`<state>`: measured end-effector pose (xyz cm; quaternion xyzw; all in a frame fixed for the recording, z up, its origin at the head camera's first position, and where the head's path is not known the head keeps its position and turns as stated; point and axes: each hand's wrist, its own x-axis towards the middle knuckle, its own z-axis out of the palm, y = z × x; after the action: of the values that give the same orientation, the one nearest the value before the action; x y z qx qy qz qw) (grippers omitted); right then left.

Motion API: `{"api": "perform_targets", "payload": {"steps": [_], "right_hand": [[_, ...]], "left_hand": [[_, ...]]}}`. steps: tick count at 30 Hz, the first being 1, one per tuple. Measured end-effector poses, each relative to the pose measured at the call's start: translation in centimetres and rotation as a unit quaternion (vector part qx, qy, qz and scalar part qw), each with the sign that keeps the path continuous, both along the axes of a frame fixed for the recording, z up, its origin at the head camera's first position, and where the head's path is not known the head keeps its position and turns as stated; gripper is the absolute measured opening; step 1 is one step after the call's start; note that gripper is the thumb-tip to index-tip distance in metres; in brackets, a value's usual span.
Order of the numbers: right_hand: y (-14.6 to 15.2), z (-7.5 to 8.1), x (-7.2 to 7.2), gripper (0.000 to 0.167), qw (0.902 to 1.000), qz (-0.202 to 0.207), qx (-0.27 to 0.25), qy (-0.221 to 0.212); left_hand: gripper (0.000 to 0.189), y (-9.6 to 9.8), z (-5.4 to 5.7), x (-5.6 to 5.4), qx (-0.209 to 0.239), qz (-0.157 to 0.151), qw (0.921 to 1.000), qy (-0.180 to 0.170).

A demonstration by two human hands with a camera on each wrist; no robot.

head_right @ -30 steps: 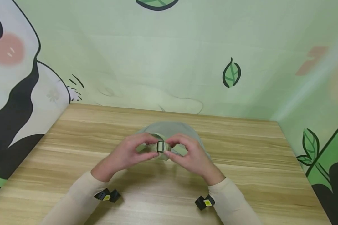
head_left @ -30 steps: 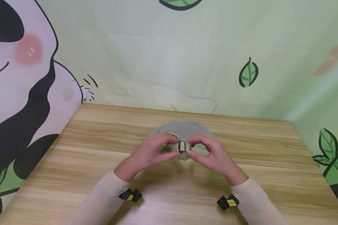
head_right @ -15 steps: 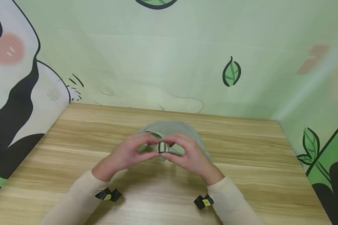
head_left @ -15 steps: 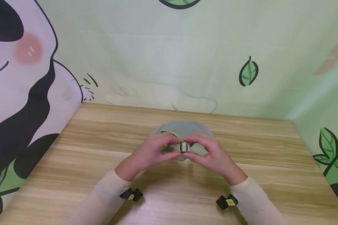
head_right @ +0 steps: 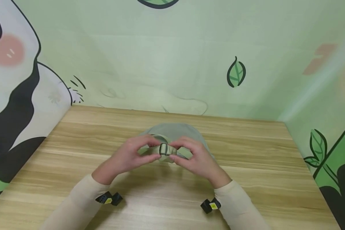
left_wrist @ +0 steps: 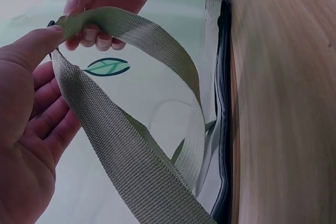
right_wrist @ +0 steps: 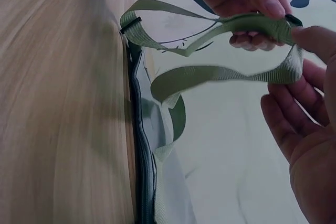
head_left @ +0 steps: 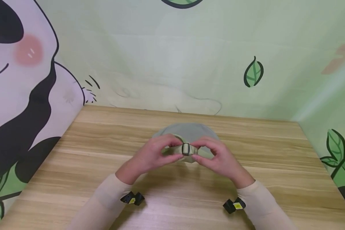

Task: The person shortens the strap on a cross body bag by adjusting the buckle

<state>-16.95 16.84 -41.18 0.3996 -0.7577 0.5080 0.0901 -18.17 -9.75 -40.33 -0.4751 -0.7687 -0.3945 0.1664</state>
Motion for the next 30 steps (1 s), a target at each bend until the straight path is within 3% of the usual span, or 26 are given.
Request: {"api": "perform_targets", "payload": {"steps": [7, 9, 15, 22, 30], "right_hand": [[-0.4, 0.3, 0.0, 0.034, 0.9989, -0.01, 0.022, 0.041], [-0.4, 0.3, 0.1, 0.035, 0.9994, -0.004, 0.017, 0.031], [-0.5, 0.2, 0.4, 0.038, 0.9964, 0.03, -0.06, -0.052], [-1.0, 0.1, 0.8, 0.025, 0.9904, 0.0, -0.086, -0.108], [-1.3, -0.1, 1.0, 0.017, 0.9875, -0.032, -0.089, -0.126]], "left_hand": [[0.037, 0.2, 0.1, 0.1, 0.0, 0.0, 1.0, -0.006], [0.036, 0.2, 0.1, 0.2, -0.004, 0.001, 1.0, -0.005], [0.033, 0.1, 0.0, 0.1, -0.005, -0.004, 1.0, 0.003], [0.032, -0.1, -0.2, 0.1, -0.007, -0.012, 0.9999, 0.002], [0.033, -0.1, -0.2, 0.1, -0.01, -0.018, 0.9997, 0.011]]}}
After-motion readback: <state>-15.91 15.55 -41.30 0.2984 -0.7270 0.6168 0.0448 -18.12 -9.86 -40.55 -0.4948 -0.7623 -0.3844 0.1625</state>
